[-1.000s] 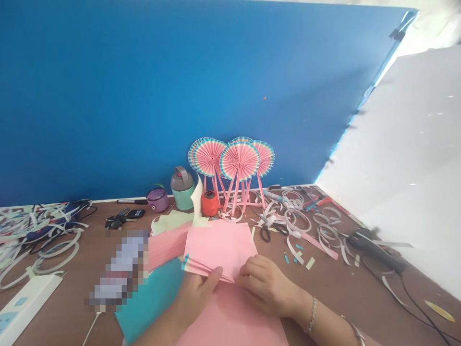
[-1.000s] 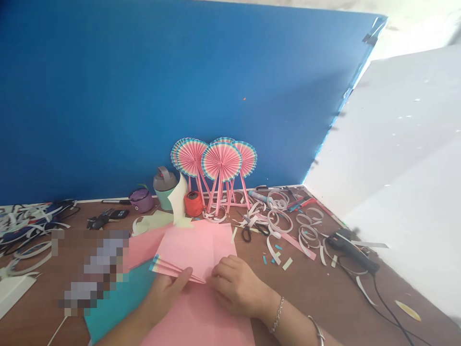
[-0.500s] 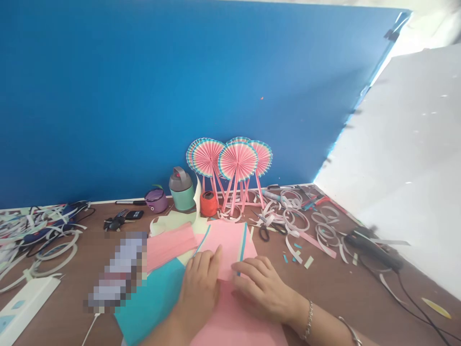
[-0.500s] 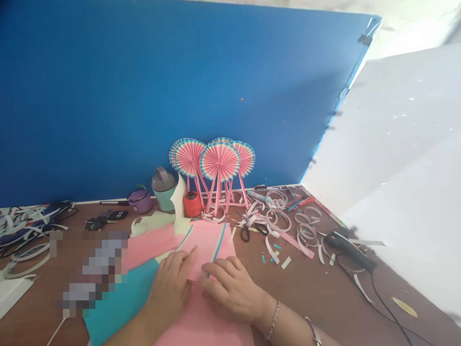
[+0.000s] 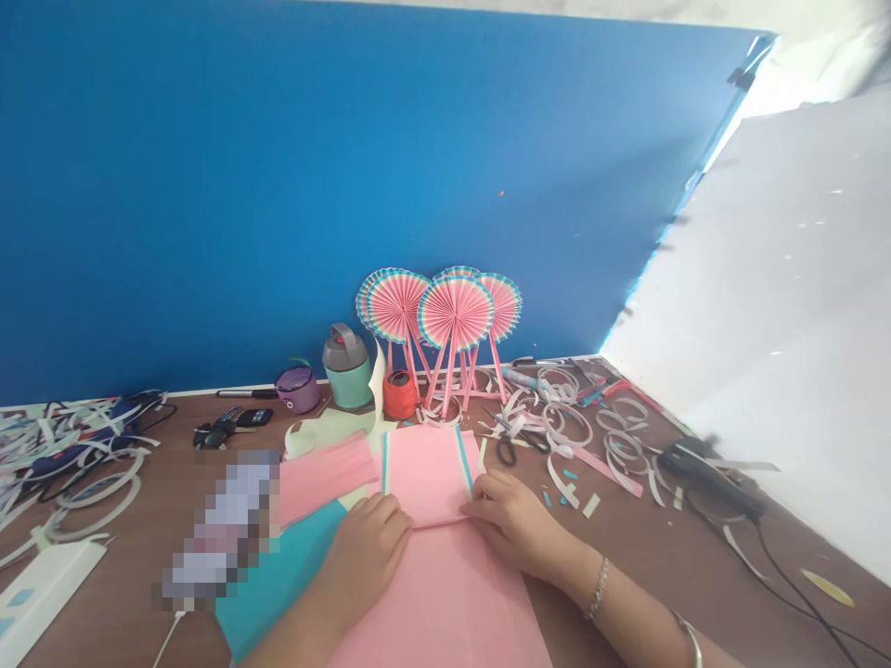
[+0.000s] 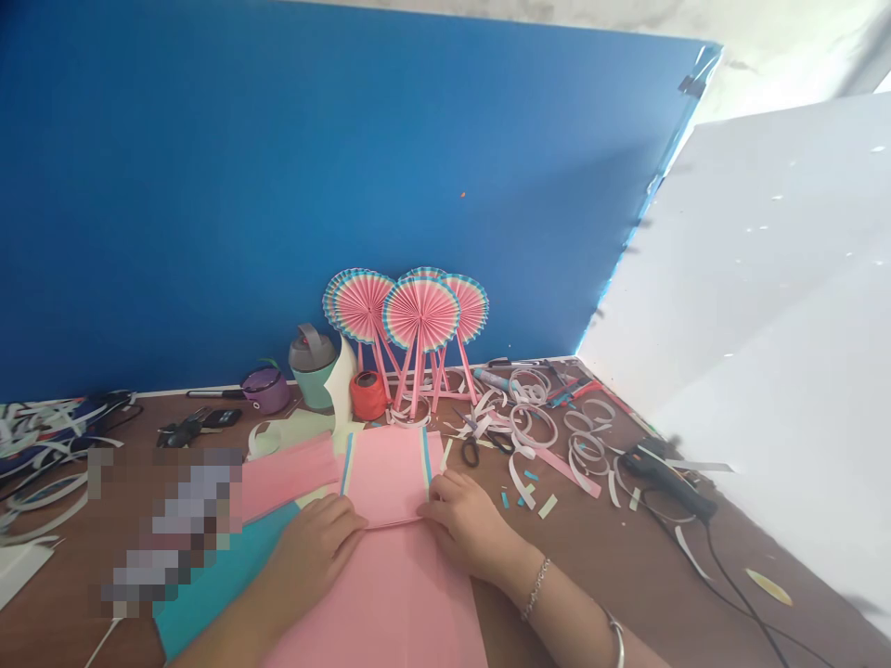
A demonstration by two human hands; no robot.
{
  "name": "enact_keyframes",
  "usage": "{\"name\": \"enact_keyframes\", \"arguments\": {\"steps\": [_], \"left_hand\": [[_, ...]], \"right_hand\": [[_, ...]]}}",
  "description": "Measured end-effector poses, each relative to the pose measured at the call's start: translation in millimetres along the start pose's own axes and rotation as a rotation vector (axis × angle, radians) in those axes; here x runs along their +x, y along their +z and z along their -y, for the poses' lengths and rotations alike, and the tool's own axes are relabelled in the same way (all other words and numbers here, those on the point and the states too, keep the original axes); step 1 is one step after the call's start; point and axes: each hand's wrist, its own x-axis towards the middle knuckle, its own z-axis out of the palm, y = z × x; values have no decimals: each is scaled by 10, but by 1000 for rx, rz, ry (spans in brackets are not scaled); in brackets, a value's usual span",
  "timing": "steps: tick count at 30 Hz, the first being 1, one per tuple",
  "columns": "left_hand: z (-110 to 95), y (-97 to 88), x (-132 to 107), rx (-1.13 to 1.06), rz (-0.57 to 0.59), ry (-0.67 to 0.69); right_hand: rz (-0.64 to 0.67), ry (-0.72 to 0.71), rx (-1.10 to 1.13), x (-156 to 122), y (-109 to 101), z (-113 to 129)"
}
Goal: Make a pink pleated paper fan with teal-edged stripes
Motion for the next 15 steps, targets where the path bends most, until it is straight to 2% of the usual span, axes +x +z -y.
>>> {"name": "enact_keyframes", "arguments": {"steps": [4,9,15], "left_hand": [[27,-82,-31,-83,54,-5],[-4,-243,5,-246,120,-208],[-7,-261,33,-306,109,-274]], "right_hand": [[71,-15,92,-19,-65,20],[43,142,305,5,-78,-6],[37,213,361,26,-75,2]]}}
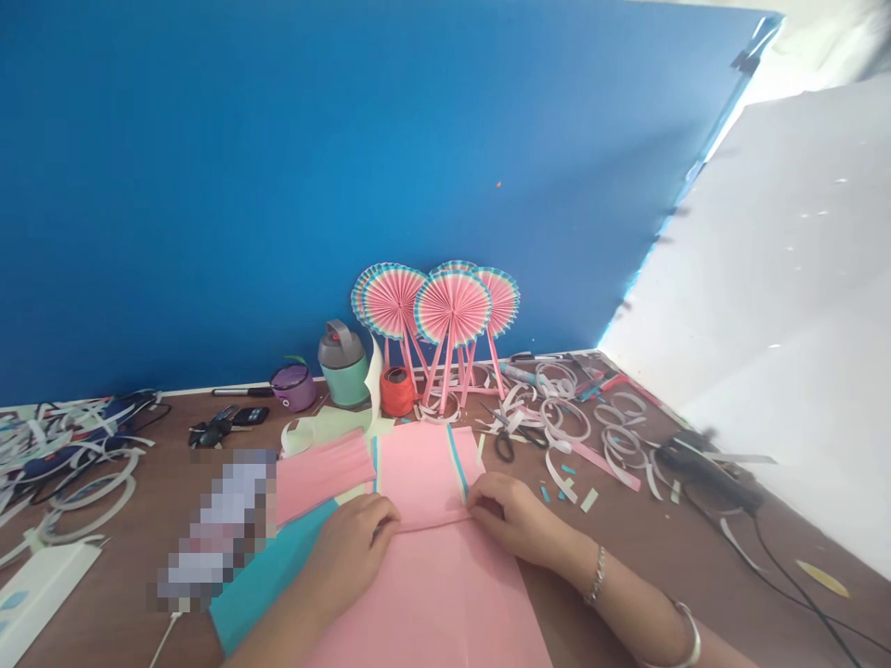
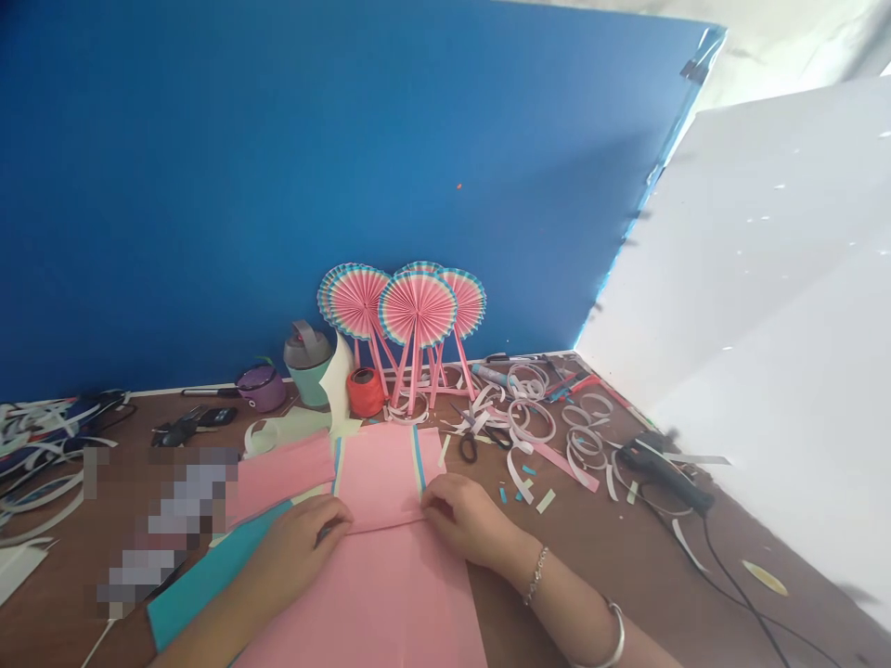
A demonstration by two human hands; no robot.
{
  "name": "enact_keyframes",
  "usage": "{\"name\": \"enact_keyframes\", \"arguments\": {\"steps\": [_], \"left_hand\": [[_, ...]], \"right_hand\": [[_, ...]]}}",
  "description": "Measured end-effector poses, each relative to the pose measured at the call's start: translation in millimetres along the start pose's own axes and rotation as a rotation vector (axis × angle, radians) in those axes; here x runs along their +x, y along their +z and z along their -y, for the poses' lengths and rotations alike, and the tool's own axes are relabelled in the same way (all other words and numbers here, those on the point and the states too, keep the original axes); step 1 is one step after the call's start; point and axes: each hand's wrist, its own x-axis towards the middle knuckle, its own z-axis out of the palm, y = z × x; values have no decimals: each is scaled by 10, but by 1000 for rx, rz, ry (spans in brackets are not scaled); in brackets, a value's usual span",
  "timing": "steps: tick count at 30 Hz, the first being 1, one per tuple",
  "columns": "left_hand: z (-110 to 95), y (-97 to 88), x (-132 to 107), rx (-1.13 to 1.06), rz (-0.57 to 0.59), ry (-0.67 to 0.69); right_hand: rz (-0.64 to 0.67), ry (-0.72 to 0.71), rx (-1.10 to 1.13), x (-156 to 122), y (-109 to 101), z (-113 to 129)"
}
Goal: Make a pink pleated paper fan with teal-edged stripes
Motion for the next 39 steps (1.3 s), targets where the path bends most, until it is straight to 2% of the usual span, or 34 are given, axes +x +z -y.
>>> {"name": "enact_keyframes", "arguments": {"steps": [10,19,31,39], "left_hand": [[83,95,47,32,-74,-7],[105,109,60,20,-49,-18],[95,88,58,19,-6,-17],[57,100,50,204,21,40]], "right_hand": [[-14,163,-9,87,72,20],[-4,228,9,142,81,-14],[11,240,28,155,94,-47],[16,213,-40,131,104,-7]]}}
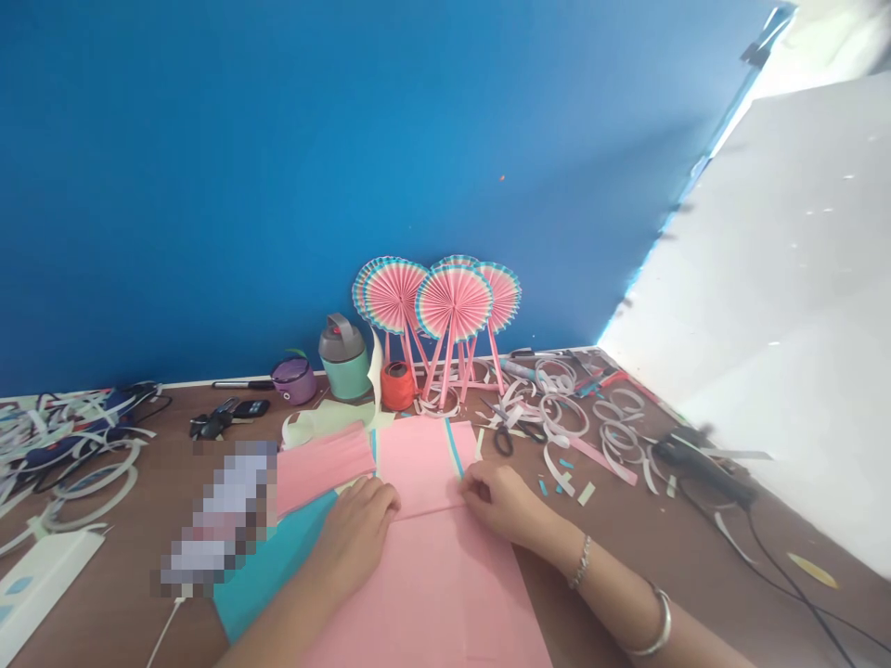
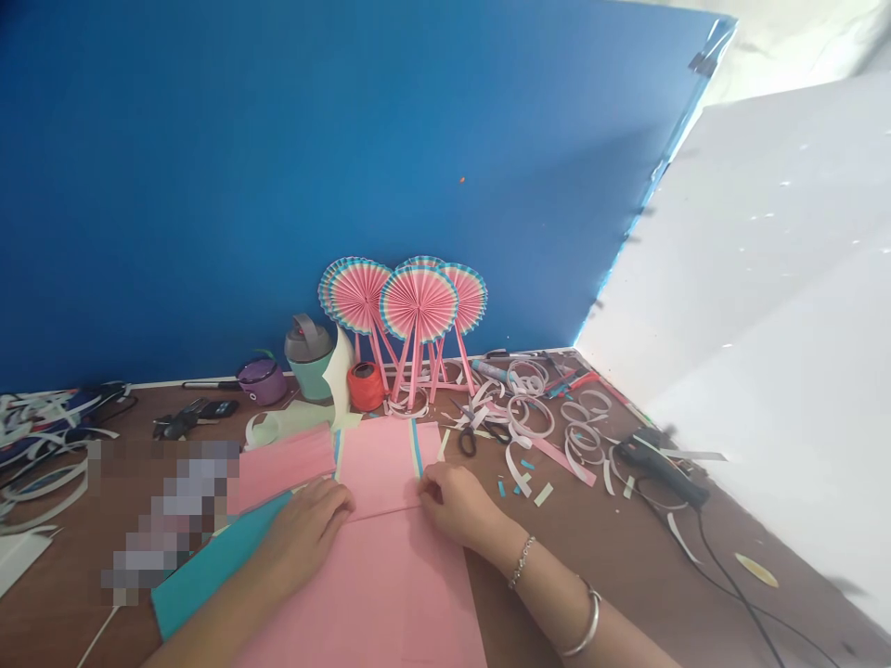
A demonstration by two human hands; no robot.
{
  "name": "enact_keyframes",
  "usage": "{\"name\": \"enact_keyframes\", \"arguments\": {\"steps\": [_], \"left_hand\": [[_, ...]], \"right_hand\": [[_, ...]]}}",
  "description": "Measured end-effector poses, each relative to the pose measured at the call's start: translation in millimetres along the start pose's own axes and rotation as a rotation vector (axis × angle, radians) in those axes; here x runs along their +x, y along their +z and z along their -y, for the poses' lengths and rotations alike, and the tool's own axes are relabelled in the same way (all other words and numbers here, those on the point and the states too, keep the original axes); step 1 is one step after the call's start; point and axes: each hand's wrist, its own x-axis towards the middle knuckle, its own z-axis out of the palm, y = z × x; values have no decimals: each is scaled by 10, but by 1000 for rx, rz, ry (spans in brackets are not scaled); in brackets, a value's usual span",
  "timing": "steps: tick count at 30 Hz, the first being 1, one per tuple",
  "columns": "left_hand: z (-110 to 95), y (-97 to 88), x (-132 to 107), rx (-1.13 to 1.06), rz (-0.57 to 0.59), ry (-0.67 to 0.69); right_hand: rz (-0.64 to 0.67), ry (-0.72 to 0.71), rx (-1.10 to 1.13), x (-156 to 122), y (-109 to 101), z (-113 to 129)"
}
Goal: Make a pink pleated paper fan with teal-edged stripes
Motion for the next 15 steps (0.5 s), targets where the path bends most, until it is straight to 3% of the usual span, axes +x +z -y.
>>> {"name": "enact_keyframes", "arguments": {"steps": [4,7,10,13,15], "left_hand": [[-7,31,-1,154,-26,85],[-10,70,8,222,-54,230],[-17,112,31,237,-28,325],[-29,122,43,232,-18,330],[-27,101,32,218,-30,324]], "right_hand": [[-14,-30,-98,-25,15,32],[-60,-79,-224,-42,41,55],[-92,-223,-356,-62,83,66],[-46,-416,-449,-81,117,57],[-35,-466,-466,-91,114,47]]}}
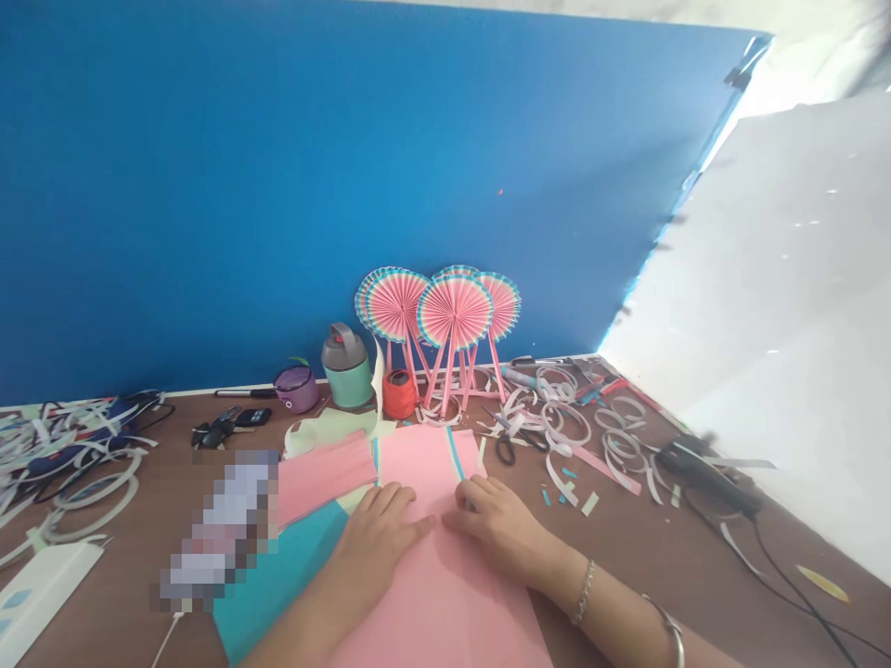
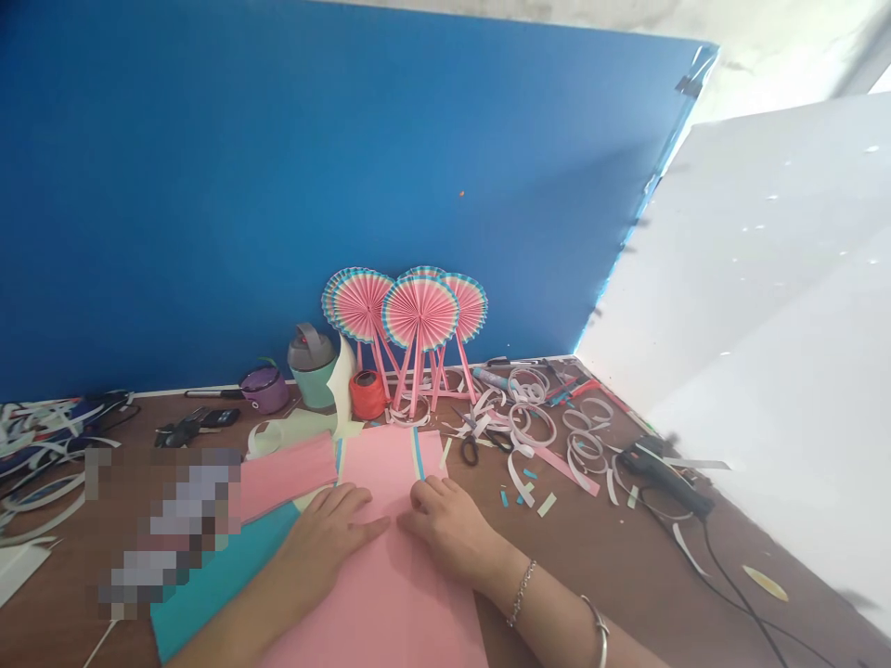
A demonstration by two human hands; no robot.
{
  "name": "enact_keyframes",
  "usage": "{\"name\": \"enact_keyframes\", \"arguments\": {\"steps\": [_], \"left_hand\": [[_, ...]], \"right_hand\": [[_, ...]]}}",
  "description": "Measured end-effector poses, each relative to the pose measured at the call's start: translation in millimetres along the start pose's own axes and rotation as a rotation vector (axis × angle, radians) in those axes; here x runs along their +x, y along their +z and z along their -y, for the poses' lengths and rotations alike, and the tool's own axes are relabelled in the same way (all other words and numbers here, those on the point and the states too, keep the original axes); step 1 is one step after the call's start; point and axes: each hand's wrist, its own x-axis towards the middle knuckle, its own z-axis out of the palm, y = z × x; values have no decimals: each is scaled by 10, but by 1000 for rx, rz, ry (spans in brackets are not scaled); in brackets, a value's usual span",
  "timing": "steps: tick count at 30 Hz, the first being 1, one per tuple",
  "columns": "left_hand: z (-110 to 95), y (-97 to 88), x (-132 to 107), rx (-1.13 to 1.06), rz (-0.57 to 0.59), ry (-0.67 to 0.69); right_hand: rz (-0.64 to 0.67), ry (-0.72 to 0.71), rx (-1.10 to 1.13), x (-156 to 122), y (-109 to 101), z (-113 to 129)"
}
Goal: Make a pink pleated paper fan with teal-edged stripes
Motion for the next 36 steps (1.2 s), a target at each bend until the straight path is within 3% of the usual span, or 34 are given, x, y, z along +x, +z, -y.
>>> {"name": "enact_keyframes", "arguments": {"steps": [5,13,18,22,24,26,28,31,33,36], "left_hand": [[89,-116,-94,-55,-84,-49],[257,-234,-113,-17,-84,-148],[257,-212,-123,-79,-311,-227],[204,-153,-160,-269,-453,-203],[149,-126,-165,-386,-425,-187],[64,-118,-146,-521,-323,-218],[-43,-125,-106,-677,-218,-293],[-189,-122,-39,-858,-194,-358],[-235,-92,-21,-842,-182,-402],[-212,-29,-55,-644,-298,-344]], "right_hand": [[20,40,28,-41,-107,-52],[48,25,-36,-76,-188,-112],[-30,-5,-58,-60,-93,-131],[-160,28,101,-61,-103,-166],[-269,61,215,-69,-141,-160],[-338,41,268,-74,-178,-119],[-328,-50,229,-70,-197,-45],[-215,-231,98,-46,-189,88],[-148,-312,40,-30,-179,152],[-137,-348,22,-47,-188,180]]}}
